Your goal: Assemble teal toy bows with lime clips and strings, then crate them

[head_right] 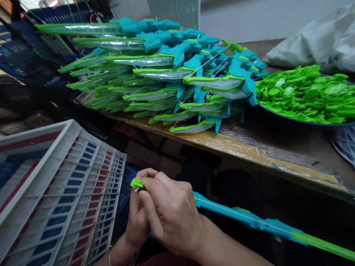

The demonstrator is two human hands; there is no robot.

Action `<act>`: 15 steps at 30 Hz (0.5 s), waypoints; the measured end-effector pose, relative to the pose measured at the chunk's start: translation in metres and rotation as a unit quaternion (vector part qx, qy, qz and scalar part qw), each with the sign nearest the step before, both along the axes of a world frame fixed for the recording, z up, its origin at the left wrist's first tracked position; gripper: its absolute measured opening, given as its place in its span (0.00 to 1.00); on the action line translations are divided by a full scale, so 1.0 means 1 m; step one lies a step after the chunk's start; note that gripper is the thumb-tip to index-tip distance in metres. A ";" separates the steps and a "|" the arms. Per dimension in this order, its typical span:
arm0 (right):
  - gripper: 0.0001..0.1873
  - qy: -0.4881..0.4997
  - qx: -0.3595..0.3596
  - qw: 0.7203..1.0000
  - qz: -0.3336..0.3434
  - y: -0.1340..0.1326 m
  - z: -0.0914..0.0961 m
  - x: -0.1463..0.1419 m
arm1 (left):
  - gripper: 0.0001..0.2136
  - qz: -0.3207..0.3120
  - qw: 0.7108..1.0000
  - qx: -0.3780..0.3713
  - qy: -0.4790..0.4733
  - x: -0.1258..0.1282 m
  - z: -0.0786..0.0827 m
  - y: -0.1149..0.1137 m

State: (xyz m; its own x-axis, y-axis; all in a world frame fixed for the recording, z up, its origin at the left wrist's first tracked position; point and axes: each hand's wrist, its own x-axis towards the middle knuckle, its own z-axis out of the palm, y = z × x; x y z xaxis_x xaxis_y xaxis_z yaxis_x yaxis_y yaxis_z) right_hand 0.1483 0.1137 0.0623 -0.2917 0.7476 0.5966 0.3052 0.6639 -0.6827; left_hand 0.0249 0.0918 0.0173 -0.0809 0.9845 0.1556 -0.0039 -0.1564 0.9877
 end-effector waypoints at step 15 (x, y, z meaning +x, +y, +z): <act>0.15 -0.109 0.165 0.977 -0.084 0.020 -0.003 -0.001 | 0.29 -0.021 1.000 0.004 0.021 -0.003 0.000 -0.020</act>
State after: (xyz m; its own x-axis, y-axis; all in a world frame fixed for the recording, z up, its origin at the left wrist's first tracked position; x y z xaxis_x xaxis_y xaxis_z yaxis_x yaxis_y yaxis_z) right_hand 0.1474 0.1338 0.0591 -0.3289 0.5733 0.7504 0.5431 0.7649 -0.3464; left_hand 0.0220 0.0713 0.0169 -0.0332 0.9855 0.1664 0.0311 -0.1654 0.9857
